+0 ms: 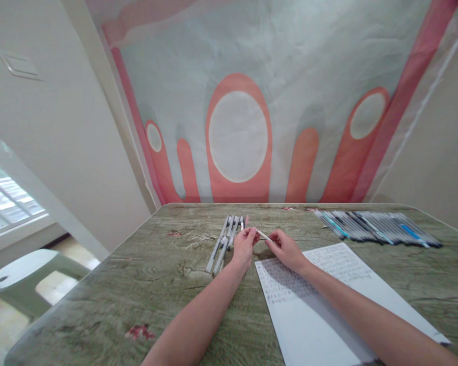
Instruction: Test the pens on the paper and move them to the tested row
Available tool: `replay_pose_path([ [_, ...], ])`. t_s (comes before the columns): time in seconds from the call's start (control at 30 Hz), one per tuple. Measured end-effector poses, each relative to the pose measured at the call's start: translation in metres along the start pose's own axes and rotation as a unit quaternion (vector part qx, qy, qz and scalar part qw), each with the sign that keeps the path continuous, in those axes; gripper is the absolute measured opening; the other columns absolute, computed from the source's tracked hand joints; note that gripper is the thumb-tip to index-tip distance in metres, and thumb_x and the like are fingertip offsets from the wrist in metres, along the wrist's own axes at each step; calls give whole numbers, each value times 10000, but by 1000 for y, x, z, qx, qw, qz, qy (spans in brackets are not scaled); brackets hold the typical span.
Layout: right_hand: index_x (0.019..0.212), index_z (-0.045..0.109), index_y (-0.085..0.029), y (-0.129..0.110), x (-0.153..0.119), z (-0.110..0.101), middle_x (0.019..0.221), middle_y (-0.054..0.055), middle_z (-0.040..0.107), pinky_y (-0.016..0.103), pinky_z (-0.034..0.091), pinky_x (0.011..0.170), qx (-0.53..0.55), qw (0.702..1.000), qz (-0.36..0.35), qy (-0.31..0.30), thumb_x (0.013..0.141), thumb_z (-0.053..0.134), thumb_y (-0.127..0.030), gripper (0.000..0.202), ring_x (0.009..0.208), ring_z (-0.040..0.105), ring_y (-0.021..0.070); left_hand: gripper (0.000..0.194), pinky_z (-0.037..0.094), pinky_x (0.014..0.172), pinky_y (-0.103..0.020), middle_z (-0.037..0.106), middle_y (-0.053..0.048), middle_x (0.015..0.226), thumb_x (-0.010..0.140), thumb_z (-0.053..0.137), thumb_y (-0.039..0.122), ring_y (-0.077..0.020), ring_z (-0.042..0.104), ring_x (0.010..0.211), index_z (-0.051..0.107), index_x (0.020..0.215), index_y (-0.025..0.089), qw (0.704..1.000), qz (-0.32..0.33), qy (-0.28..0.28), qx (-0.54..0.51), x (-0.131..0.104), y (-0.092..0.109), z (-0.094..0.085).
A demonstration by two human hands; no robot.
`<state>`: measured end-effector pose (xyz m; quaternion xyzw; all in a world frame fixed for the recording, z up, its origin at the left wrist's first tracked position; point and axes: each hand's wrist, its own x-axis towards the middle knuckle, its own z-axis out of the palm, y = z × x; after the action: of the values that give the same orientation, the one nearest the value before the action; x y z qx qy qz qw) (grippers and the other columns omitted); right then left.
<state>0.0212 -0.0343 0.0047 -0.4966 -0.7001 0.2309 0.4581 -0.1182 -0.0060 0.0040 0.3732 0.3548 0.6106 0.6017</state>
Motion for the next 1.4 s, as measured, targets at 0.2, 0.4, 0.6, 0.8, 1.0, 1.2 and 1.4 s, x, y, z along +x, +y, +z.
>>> replay_pose_path([
  [0.2, 782, 502, -176, -2, -2, -1, 658, 14, 578, 244, 368, 535, -24, 1000, -11, 3, 786, 464, -338, 166, 543, 492, 123, 308, 435, 678, -251, 599, -25, 665, 606, 677, 381, -93, 538, 614, 611, 740, 113, 1000, -2, -1, 21, -1, -3, 0],
  [0.4, 758, 524, -181, -2, -2, -2, 616, 4, 570, 244, 363, 544, -9, 1000, -18, -21, 830, 396, -362, 233, 534, 493, 125, 320, 433, 686, -248, 604, -23, 672, 589, 686, 390, -89, 538, 613, 621, 735, 113, 1000, -8, -13, 20, -1, -2, 0],
  [0.6, 759, 530, -177, -3, -1, -3, 635, 10, 572, 247, 372, 565, 0, 999, -13, -31, 828, 388, -392, 267, 565, 507, 131, 328, 436, 690, -242, 612, -35, 714, 611, 673, 389, -98, 546, 647, 625, 781, 112, 999, -3, -26, 25, -1, -3, -1],
  [0.8, 787, 516, -177, -2, 0, -3, 656, 14, 568, 249, 372, 548, -10, 1000, -13, -15, 791, 453, -395, 227, 558, 492, 131, 329, 436, 681, -235, 619, -43, 744, 608, 680, 376, -98, 550, 656, 630, 804, 116, 1000, -8, -27, 14, 0, -1, -1],
  [1.0, 791, 545, -181, 0, 1, -3, 669, 18, 582, 255, 385, 580, -1, 999, -19, -26, 825, 385, -407, 280, 594, 518, 138, 345, 437, 679, -239, 617, -32, 717, 578, 701, 372, -94, 548, 633, 633, 802, 119, 1000, -14, -17, 6, 0, -2, -1],
  [1.2, 747, 536, -178, 1, 1, -3, 635, 9, 571, 248, 369, 550, -16, 999, -18, -25, 812, 415, -396, 257, 550, 495, 127, 339, 435, 675, -232, 613, -31, 724, 596, 689, 373, -88, 546, 636, 633, 813, 118, 1000, -10, -21, 4, 2, -3, -4],
  [1.4, 825, 539, -175, 1, 1, -3, 675, 12, 584, 243, 378, 550, 12, 1000, -12, -21, 803, 429, -407, 258, 565, 509, 126, 344, 434, 678, -234, 616, -34, 719, 582, 696, 374, -93, 548, 637, 631, 802, 117, 1000, -15, -17, 8, 1, -1, -3],
])
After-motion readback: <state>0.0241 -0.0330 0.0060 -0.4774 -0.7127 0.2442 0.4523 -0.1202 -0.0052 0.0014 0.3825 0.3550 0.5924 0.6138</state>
